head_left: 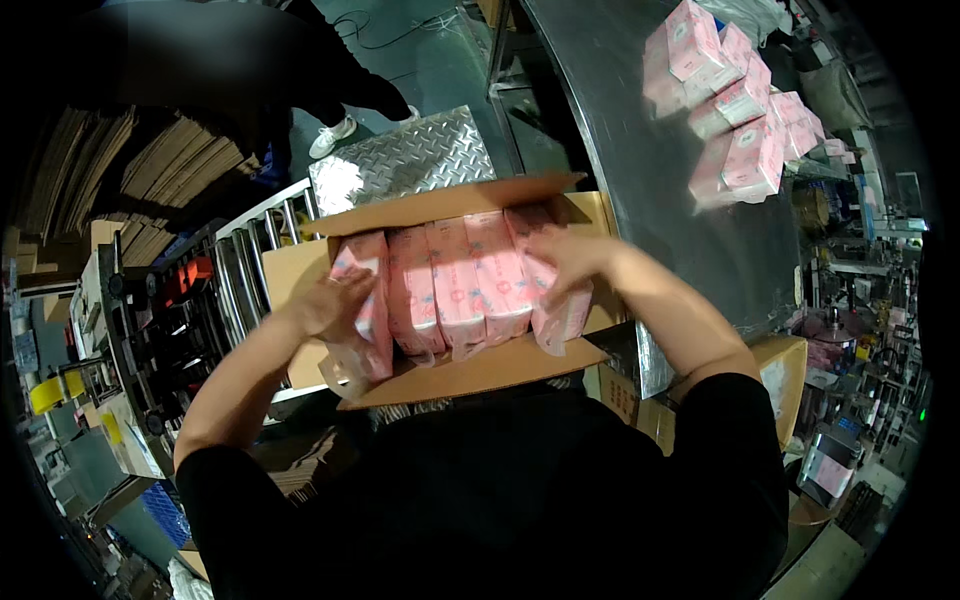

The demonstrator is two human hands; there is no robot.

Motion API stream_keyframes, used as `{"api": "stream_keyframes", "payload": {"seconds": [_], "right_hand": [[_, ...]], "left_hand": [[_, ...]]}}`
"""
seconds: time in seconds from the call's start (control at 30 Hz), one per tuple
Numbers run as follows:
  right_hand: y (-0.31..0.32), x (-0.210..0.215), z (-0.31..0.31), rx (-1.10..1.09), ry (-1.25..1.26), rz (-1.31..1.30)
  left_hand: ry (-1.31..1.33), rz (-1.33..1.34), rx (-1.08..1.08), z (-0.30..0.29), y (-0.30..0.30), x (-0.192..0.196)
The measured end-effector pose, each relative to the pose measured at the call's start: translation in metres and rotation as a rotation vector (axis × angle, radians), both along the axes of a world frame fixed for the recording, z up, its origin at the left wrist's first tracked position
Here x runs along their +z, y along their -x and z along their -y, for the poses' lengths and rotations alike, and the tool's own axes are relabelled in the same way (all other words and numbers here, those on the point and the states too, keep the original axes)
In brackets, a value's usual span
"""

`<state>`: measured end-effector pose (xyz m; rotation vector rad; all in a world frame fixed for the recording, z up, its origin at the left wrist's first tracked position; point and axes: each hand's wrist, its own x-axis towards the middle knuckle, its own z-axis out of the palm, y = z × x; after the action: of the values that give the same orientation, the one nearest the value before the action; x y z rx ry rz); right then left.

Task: The person packs pink wrapped products into cardboard boxes, removes the boxes from the table, and places new boxes on the workspace.

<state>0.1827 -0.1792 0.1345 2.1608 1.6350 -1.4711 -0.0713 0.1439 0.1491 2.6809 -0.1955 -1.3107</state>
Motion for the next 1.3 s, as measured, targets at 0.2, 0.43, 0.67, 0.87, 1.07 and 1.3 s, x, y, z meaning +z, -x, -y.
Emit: {"api": "stream_keyframes", "payload": {"seconds": [0.2,0.43,0.67,0.87,1.07,1.3], "right_hand": [[0.090,-0.136,0.043,0.050,-0.184,0.217],[0.044,-0.055,0.065,-0.749,-0.841,-0.054],[0.162,-0.041,0.440,-1.654,-0.612,1.506],[0.302,-0.102,0.625,-2.760,0.433,0.847],[0.230,-0.098,0.514,-2.501,-0.448,0.346],[0.244,-0.084,0.492,-1.883,-0.312,0.802]], "left_hand": [[-0.396,0.731,-0.309,0.059,0.071,-0.189],[0.324,0.331,-0.291,0.008,0.059,-0.238],[0.587,0.030,0.638,0.039,-0.002,-0.146],[0.539,-0.083,0.607,0.065,0.001,-0.171],[0.386,-0.208,0.586,0.044,0.025,-0.194],[0.388,0.009,0.300,0.077,-0.009,-0.167]]}}
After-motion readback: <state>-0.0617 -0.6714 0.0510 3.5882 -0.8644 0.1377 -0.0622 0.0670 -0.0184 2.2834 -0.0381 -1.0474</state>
